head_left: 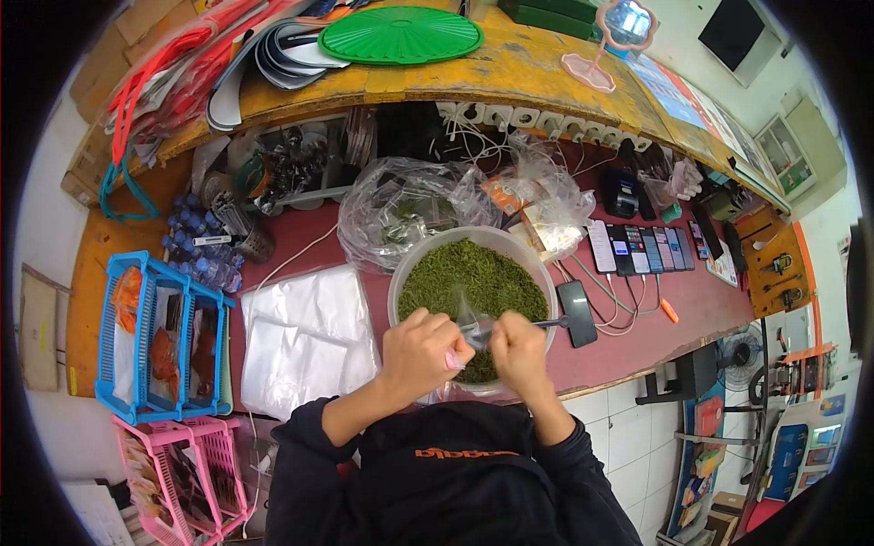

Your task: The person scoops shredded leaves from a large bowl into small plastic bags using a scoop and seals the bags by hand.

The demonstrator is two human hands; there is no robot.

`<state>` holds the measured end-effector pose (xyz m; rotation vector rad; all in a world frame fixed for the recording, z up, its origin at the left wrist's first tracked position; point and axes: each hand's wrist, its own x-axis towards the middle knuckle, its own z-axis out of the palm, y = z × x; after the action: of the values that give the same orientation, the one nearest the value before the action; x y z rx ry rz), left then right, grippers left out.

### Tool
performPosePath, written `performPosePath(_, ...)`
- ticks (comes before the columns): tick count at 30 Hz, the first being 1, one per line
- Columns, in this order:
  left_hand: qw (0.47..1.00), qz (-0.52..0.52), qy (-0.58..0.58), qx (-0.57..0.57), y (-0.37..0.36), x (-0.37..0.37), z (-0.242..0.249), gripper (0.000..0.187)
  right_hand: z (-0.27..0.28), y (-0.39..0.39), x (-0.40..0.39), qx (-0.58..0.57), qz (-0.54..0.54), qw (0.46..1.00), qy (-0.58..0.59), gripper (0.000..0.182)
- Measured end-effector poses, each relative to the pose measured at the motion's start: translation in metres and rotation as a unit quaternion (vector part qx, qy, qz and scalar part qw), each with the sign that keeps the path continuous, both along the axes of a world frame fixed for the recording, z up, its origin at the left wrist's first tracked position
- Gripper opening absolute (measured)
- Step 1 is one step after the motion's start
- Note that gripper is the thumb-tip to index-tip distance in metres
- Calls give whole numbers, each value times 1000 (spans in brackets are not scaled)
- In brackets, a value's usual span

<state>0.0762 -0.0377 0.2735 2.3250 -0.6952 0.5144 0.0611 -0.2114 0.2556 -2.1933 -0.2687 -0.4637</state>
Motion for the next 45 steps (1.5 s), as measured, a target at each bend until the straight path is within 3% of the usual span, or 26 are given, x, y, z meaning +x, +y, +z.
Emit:
performPosePath(3,998,-19,59,-5,7,11,5,17,19,-5,1,-6,16,998,57,22)
performPosePath(4,993,-30,100,-55,10,18,16,21,22,-12,1,45,50,985,159,21)
performPosePath(5,993,-33,100,-56,14,27,19,21,25,-15,1,45,47,985,159,21)
performPosePath(7,958,-126,256,29,26,43,24,23,30,-19,3,273,97,919,265,22)
performPosePath(9,955,-170,226,87,31,55,5,23,32,-31,5,279,94,909,295,14)
performPosePath(11,968,-150,132,150,30,59,-3,27,36,-39,9,25,170,969,175,21)
performPosePath(13,976,-115,96,160,16,51,0,37,40,-34,7,12,140,976,165,27)
performPosePath(15,984,-169,46,10,0,41,5,43,43,-25,6,0,115,981,156,34)
performPosePath(18,989,-143,-22,19,-4,38,0,49,42,-20,6,-10,80,988,129,29)
performPosePath(20,991,-106,-81,10,5,44,-7,51,35,-23,13,-63,18,998,-22,23)
performPosePath(21,991,-106,-80,10,12,48,-6,51,29,-27,13,-62,18,998,-20,23)
performPosePath(23,995,-49,-83,-35,28,51,1,52,16,-39,14,-297,39,953,53,19)
performPosePath(24,997,-41,-42,-41,39,51,3,54,2,-43,12,-362,67,928,48,15)
performPosePath(27,995,-45,4,-89,61,51,1,61,-15,-48,12,-358,145,919,73,15)
performPosePath(31,986,-47,27,-157,71,48,0,64,4,-51,10,-389,97,915,38,17)
performPosePath(33,985,-50,27,-163,69,48,3,63,18,-44,1,-444,140,880,95,15)
performPosePath(37,982,-51,30,-179,66,48,2,61,28,-30,-12,-368,178,904,121,11)
performPosePath(45,978,-46,25,-203,61,51,-3,65,0,-24,2,-228,143,948,171,14)
